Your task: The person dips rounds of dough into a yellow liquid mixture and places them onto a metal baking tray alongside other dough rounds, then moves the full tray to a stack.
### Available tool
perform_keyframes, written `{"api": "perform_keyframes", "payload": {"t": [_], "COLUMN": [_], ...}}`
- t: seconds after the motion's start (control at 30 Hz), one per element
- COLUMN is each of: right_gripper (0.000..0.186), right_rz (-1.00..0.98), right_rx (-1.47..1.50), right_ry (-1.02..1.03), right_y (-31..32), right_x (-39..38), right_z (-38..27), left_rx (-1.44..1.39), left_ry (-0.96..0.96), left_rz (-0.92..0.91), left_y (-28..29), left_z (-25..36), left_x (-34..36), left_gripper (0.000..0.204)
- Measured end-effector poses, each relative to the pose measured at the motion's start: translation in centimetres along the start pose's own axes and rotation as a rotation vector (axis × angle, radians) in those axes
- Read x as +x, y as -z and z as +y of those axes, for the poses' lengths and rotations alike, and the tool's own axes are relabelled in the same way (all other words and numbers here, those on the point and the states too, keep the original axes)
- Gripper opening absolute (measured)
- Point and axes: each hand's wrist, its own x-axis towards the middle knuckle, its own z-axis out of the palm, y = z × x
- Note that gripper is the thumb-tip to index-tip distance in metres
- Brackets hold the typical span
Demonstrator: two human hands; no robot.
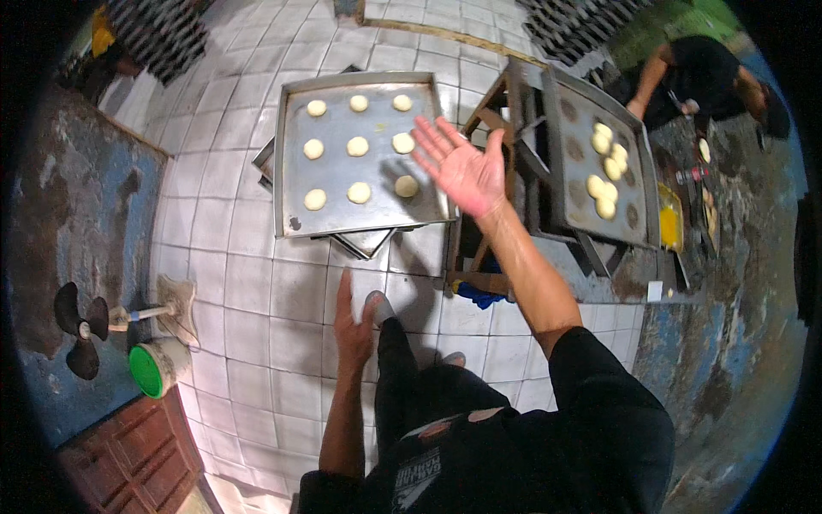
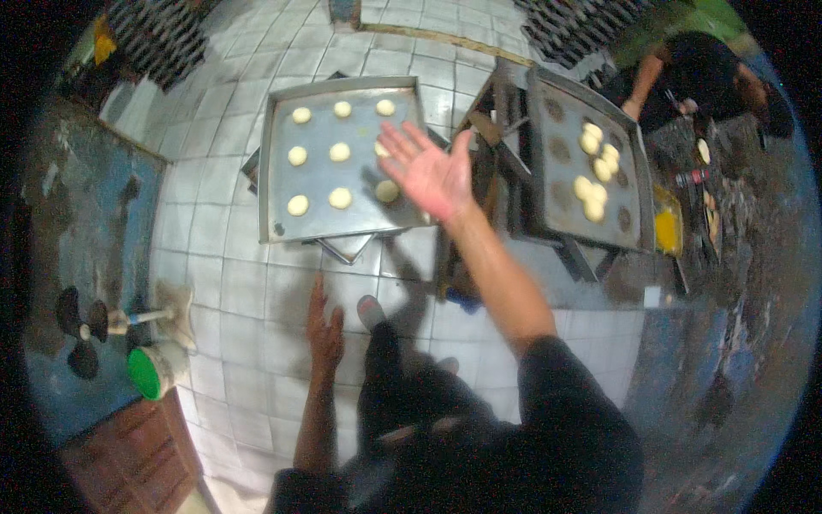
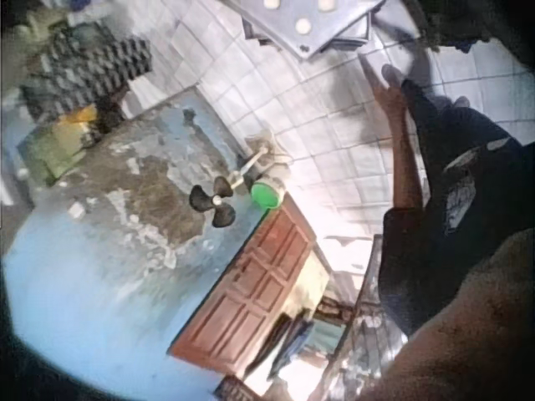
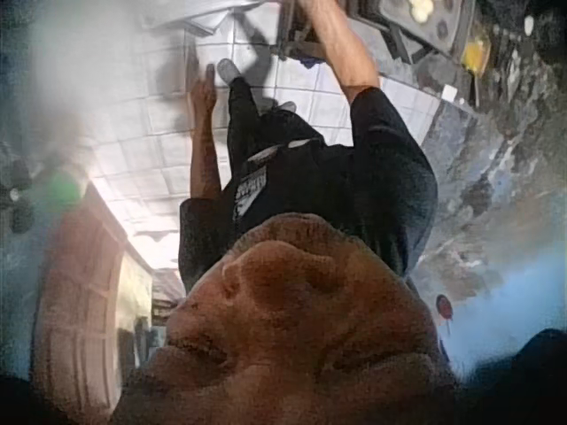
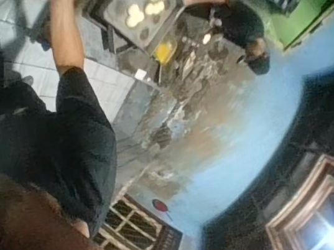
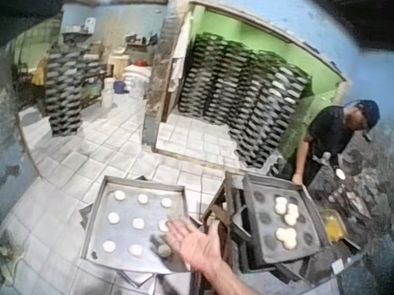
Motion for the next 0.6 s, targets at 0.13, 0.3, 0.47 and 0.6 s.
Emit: {"api": "perform_keyframes", "payload": {"t": [0.13,0.3,0.47,0.6], "right_gripper": [0.111,0.106,0.079,0.085], "right_rz": [-0.046,0.194,0.361,0.401], "right_rx": [-0.069,-0.896,-1.379,-1.349], "right_ry": [0.037,0.577,0.858,0.904], "right_y": [-8.2,-9.7,-6.2,-5.2], "right_x": [-10.8,-23.3,-36.7,-42.9], "right_z": [0.5,-7.0,-9.9,-14.1], "left_rx": [0.09,-0.077,-0.317,-0.286], "left_ry": [-0.586,-0.461,-0.205,-0.104], "left_rz": [-0.147,-0.472,-0.762,-0.883], "left_y": [-9.5,-20.7,-29.7,-33.4], "left_z": [14.3,23.4,26.1,28.3], "left_x": [3.1,-5.6,-10.8,-15.6], "left_gripper": [0.069,0.069,0.073,0.082]}}
